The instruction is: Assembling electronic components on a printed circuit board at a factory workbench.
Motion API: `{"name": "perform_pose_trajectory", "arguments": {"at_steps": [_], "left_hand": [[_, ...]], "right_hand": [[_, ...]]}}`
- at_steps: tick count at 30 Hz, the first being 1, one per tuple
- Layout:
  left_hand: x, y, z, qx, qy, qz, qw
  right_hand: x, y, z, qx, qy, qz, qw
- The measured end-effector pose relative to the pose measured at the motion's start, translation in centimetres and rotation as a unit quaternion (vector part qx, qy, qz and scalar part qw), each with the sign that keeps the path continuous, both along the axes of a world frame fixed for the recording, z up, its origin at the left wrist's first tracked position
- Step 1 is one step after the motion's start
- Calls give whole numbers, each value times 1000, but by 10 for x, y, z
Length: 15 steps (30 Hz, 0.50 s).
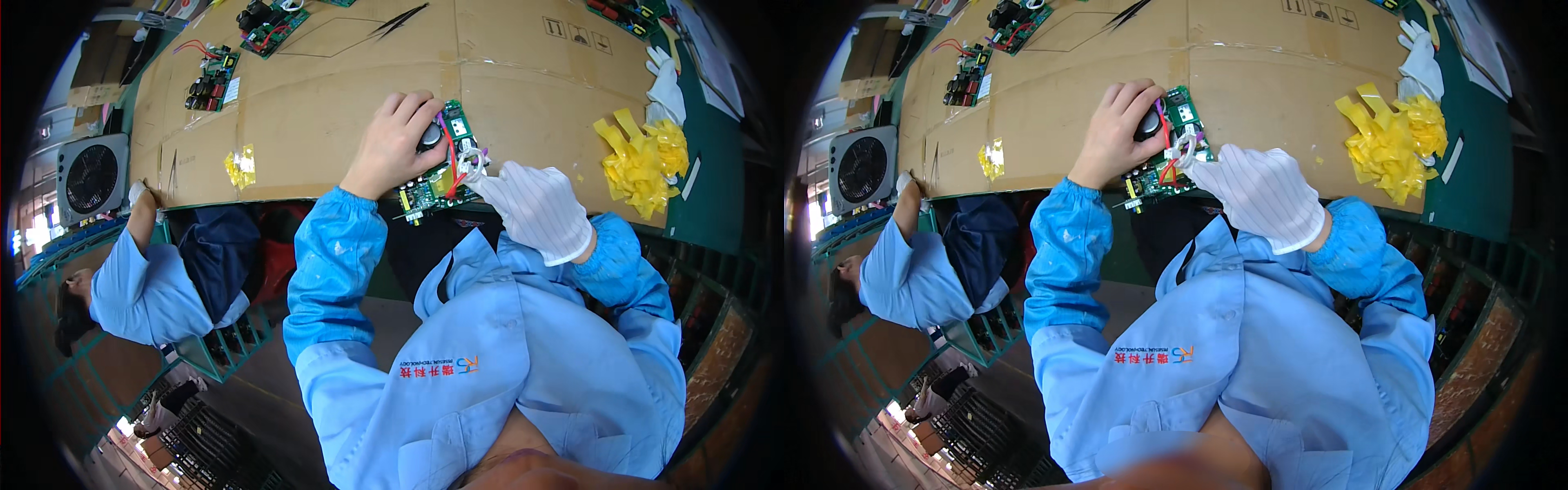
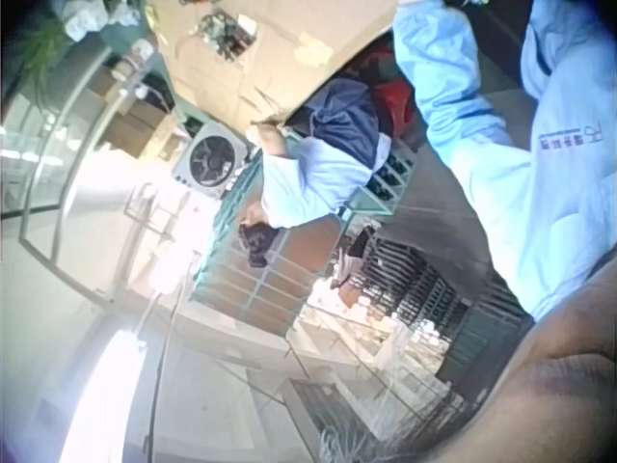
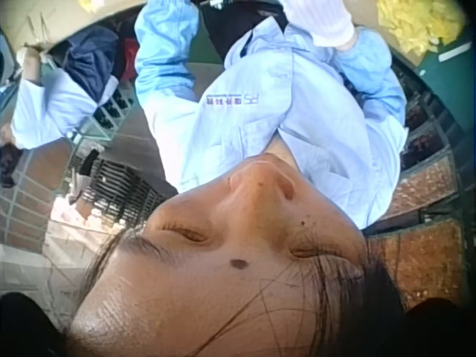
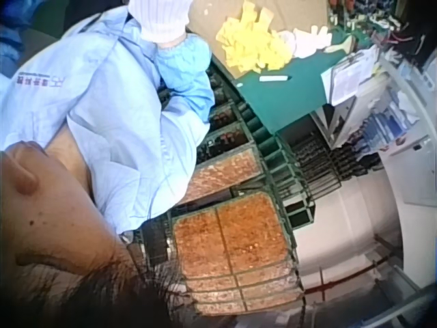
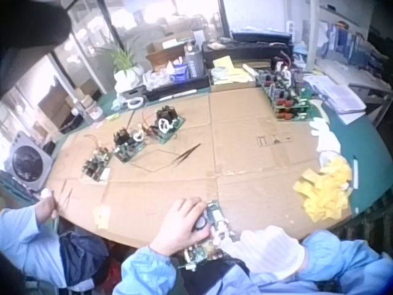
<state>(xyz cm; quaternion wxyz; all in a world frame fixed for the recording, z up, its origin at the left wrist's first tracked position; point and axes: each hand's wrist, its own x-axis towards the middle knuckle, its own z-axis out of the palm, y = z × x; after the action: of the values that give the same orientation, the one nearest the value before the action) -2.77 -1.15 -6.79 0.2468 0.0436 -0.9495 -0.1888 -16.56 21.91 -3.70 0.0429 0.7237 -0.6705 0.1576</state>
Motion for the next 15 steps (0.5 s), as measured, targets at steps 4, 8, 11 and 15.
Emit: {"name": "perform_pose_trajectory", "arguments": {"at_steps": [4, 8, 11, 15], "left_hand": [[-3, 2, -6, 9, 17, 14, 1000], [-3, 4, -9, 3, 8, 1, 1000], [-3, 4, -9, 11, 14, 6, 1000], [-5, 6, -10, 30, 21, 16, 999]], "right_hand": [[-4, 12, 14, 8, -25, -20, 999], [-39, 34, 35, -137, -134, -136, 972], [-70, 68, 44, -153, -31, -284, 946], [-93, 120, 30, 113, 26, -463, 879]]}}
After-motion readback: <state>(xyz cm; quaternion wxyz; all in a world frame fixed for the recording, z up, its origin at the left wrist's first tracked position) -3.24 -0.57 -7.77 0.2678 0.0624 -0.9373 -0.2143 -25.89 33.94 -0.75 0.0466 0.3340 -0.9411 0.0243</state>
